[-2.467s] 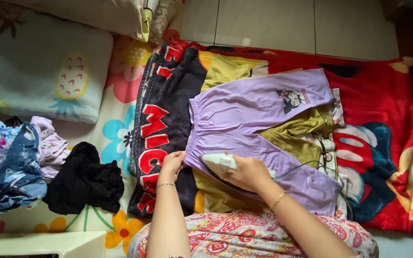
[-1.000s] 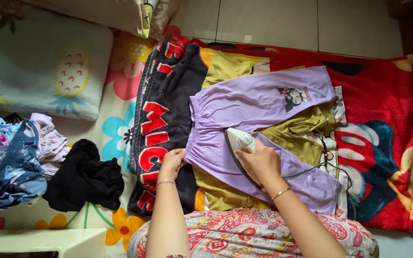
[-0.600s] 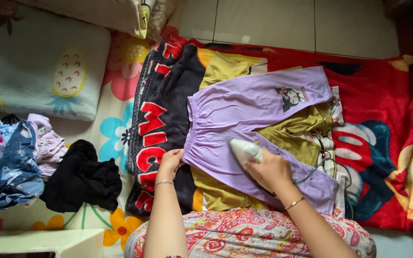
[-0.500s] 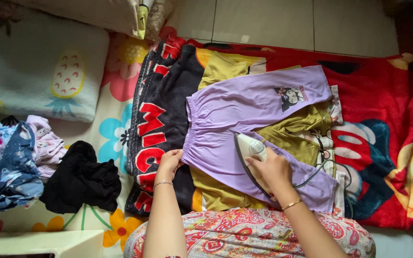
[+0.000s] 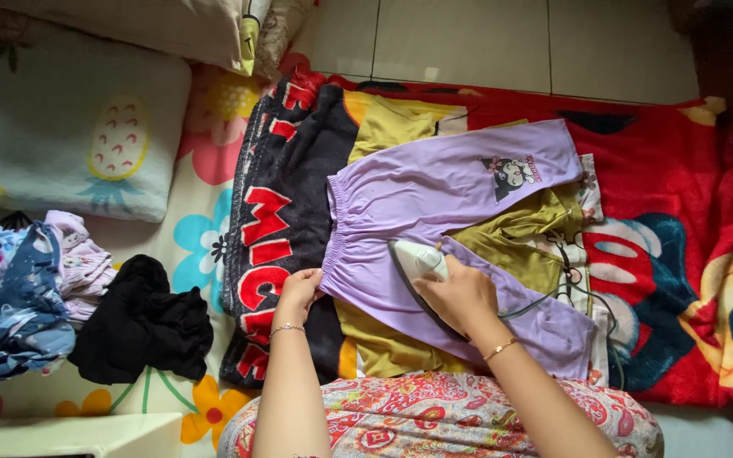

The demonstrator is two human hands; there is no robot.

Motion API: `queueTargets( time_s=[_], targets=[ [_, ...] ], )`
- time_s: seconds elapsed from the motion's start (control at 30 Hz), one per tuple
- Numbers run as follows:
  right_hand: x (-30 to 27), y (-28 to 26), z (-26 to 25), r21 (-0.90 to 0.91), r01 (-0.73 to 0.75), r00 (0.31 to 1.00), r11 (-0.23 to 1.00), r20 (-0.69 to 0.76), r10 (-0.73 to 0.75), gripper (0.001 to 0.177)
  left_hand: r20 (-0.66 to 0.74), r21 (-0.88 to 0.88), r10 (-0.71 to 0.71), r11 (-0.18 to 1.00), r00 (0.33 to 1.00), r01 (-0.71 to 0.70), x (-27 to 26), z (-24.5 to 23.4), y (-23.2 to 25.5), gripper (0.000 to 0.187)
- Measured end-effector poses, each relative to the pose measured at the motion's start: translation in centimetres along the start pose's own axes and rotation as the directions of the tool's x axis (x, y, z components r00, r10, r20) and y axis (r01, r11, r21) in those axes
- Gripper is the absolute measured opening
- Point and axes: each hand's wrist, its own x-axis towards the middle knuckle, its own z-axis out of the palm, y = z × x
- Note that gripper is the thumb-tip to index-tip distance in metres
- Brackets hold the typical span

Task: Ironing various pieces of children's clothing on a blanket spread on the floor.

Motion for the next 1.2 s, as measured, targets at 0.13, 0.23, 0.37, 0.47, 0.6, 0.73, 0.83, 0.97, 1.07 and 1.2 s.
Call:
queueTargets(
  time_s=[0.13,0.23,0.37,0.47,0.6,0.73,0.83,0.97,1.07,1.2],
  targets=[
    [-0.5,-0.8,-0.5,0.034,0.025,1.0,0.999,-0.005,-0.025,0.062,0.007,-0.001,-0.006,1.0,1.0,0.006,-0.5,0.1,0.6,0.022],
    [-0.5,-0.5,-0.6,-0.011,0.265,0.964,0.964,0.036,-0.265,0.061,0.003,0.0,-0.008,1.0,1.0,0.008,-0.9,0.5,0.8,0.022],
    [0.2,-1.5,-0.4,-0.007,0.134,0.991,0.991,0.011,-0.134,0.061,-0.004,0.008,-0.013,1.0,1.0,0.013,-1.0,0.4,0.8,0.021],
    [1.5,-1.4,1.0,0.073,-0.002,0.996,0.997,-0.09,0.008,0.061,0.003,0.043,-0.014,0.999,1.0,0.014,-0.9,0.3,1.1,0.02],
    [1.4,-3.2,-0.8,0.072,-0.029,0.999,0.997,-0.018,0.031,0.064,0.024,0.15,0.006,0.989,1.0,-0.01,-0.2,0.2,1.0,0.021],
    [3.2,-1.8,-0.4,0.058,0.116,0.993,0.992,-0.011,-0.115,0.062,0.007,0.242,0.016,0.97,1.0,-0.017,0.0,0.4,1.2,0.024],
    [4.6,-1.7,0.4,0.006,0.015,0.997,1.0,-0.07,-0.014,0.064,-0.09,0.444,0.027,0.896,0.996,0.016,-3.4,2.4,4.8,0.024],
    [5.2,-3.1,0.7,0.081,0.004,0.992,0.997,-0.125,0.006,0.058,-0.177,0.743,0.682,0.566,0.71,-0.358,-8.2,7.3,11.2,0.011],
    [5.7,-4.3,0.1,0.099,-0.026,0.995,0.995,-0.097,0.036,0.059,-0.044,0.751,0.888,0.332,0.458,-0.571,-6.8,11.4,14.4,0.008],
    [6.4,-5.9,-0.1,0.125,-0.076,0.983,0.989,-0.158,0.096,0.06,0.124,0.738,0.907,0.187,0.402,-0.648,-2.1,15.4,14.4,0.014]
  ],
)
